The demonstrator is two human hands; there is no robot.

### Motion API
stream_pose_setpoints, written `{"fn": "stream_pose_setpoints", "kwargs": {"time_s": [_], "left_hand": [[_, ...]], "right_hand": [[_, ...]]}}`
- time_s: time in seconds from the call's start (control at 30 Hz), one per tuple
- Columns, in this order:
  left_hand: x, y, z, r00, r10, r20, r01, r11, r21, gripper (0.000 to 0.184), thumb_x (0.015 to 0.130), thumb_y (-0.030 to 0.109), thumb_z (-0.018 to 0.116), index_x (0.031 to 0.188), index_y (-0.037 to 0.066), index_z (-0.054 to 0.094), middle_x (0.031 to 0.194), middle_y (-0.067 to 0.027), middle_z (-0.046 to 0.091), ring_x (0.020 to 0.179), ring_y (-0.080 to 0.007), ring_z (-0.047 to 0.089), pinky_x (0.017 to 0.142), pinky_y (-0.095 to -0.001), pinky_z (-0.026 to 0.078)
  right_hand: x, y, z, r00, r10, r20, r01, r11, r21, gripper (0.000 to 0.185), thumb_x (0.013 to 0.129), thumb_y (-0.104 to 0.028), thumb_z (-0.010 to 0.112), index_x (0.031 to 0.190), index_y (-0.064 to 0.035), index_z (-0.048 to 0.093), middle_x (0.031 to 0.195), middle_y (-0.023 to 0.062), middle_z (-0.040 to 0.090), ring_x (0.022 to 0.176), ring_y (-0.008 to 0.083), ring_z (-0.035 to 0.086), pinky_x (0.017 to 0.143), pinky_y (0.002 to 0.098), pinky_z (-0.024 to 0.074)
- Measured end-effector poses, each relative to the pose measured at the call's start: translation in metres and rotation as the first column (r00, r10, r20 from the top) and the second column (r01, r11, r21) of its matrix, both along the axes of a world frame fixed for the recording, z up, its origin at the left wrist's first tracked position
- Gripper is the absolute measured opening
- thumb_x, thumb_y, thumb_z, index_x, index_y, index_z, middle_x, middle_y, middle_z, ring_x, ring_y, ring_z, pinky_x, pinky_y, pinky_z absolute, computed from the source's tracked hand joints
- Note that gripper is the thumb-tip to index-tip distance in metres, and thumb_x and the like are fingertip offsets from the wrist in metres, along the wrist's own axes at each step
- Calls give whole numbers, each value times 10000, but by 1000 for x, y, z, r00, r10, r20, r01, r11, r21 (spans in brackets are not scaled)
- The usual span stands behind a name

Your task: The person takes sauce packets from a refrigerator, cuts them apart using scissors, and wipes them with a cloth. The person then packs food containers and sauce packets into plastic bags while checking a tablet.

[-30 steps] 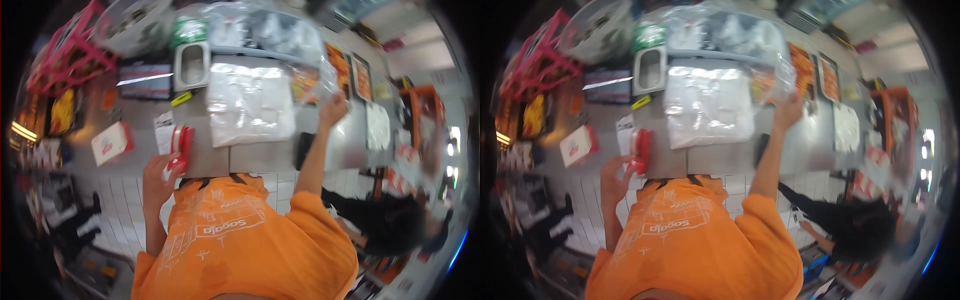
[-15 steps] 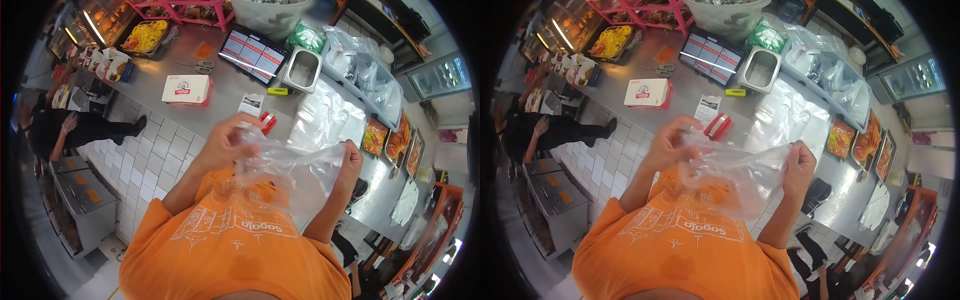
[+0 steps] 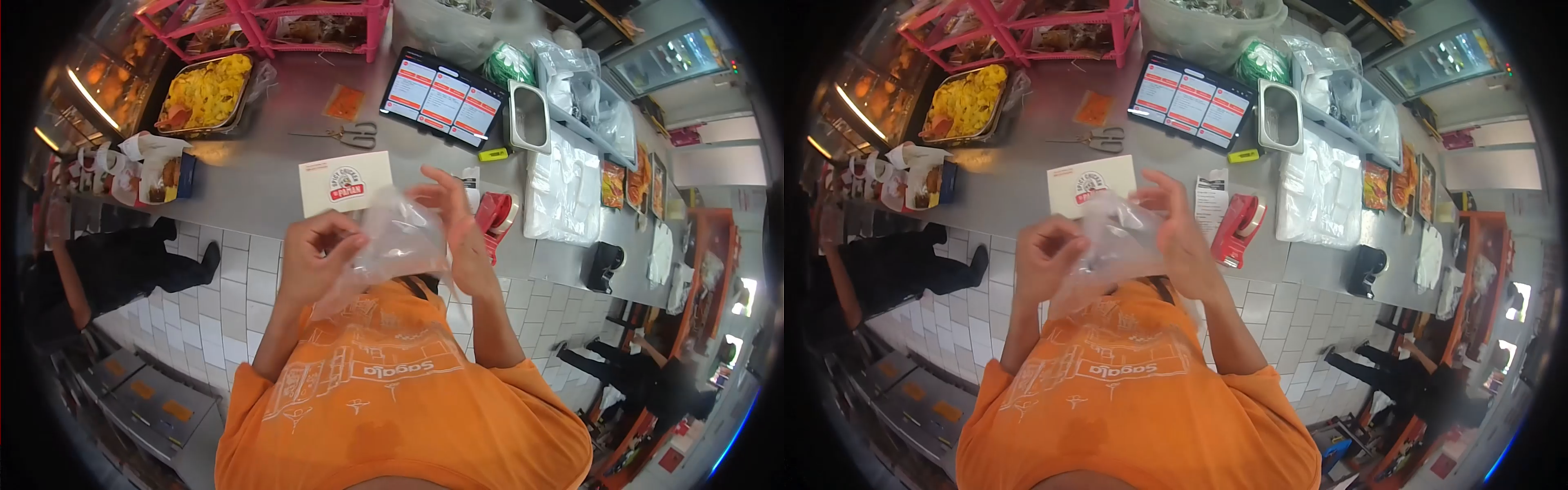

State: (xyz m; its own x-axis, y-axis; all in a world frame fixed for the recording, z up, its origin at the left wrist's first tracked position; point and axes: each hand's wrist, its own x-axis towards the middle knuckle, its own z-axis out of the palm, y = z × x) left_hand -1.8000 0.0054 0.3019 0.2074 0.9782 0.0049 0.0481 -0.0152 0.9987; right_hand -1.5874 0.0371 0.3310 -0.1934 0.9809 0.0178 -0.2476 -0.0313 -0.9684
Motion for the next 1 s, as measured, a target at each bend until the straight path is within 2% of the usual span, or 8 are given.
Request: {"fn": "stream_pose_setpoints", "kwargs": {"time_s": [0.1,0.2,0.37,0.57,0.67,0.73,0.83,1.0], "left_hand": [[-37,2,5,949,297,108,-294,955,-38,351,812,15,788,754,89,450,740,10,603,607,-19,477,543,-197,419],[-106,4,-5,983,165,82,-148,973,-178,338,807,17,793,813,95,464,751,-9,649,609,-28,518,522,-186,398],[-143,13,10,982,-182,-59,170,972,-160,178,929,105,682,1073,2,665,825,-44,736,791,-62,639,658,-216,472],[-141,24,-31,986,35,161,6,969,-247,205,905,158,714,986,-31,729,924,-110,730,789,-150,704,684,-271,556],[-143,25,-36,984,134,119,-100,961,-257,210,906,180,718,942,-27,731,876,-102,730,733,-160,703,587,-266,560],[-134,27,-21,967,231,107,-196,945,-261,196,905,173,717,907,-23,731,843,-93,728,704,-164,702,544,-262,556],[-108,28,11,875,410,258,-339,899,-279,94,844,76,741,817,-12,720,741,-60,706,654,-133,683,557,-246,539],[-91,19,-2,923,308,-232,-288,951,115,394,722,-6,819,590,72,455,587,33,492,586,-25,409,471,-226,313]], "right_hand": [[-45,-10,10,988,74,138,-78,997,28,444,884,-168,731,1261,-16,552,981,92,695,888,124,640,761,289,519],[-57,-6,27,773,132,621,12,975,-223,476,826,-135,787,1248,-42,587,898,54,734,683,62,641,579,208,482],[-55,-1,30,848,64,526,-50,998,-42,338,798,-119,817,1099,-60,675,816,8,732,580,20,586,476,194,410],[-74,27,26,686,40,727,-81,996,21,356,792,-122,833,1101,-48,672,818,23,707,628,50,573,543,229,428],[-85,34,4,549,-613,569,140,738,660,307,805,-99,811,1068,-43,664,856,57,688,686,88,584,604,251,440],[-92,12,6,633,-673,381,320,677,663,277,821,-157,797,1000,-18,638,869,70,657,785,210,637,655,300,490],[-109,0,27,778,-205,594,-35,930,367,250,854,-196,765,984,-27,635,902,82,698,765,222,655,685,307,520],[-121,20,16,807,150,571,-265,956,124,215,839,-105,719,1030,-14,683,943,100,720,769,207,683,696,288,538]]}}
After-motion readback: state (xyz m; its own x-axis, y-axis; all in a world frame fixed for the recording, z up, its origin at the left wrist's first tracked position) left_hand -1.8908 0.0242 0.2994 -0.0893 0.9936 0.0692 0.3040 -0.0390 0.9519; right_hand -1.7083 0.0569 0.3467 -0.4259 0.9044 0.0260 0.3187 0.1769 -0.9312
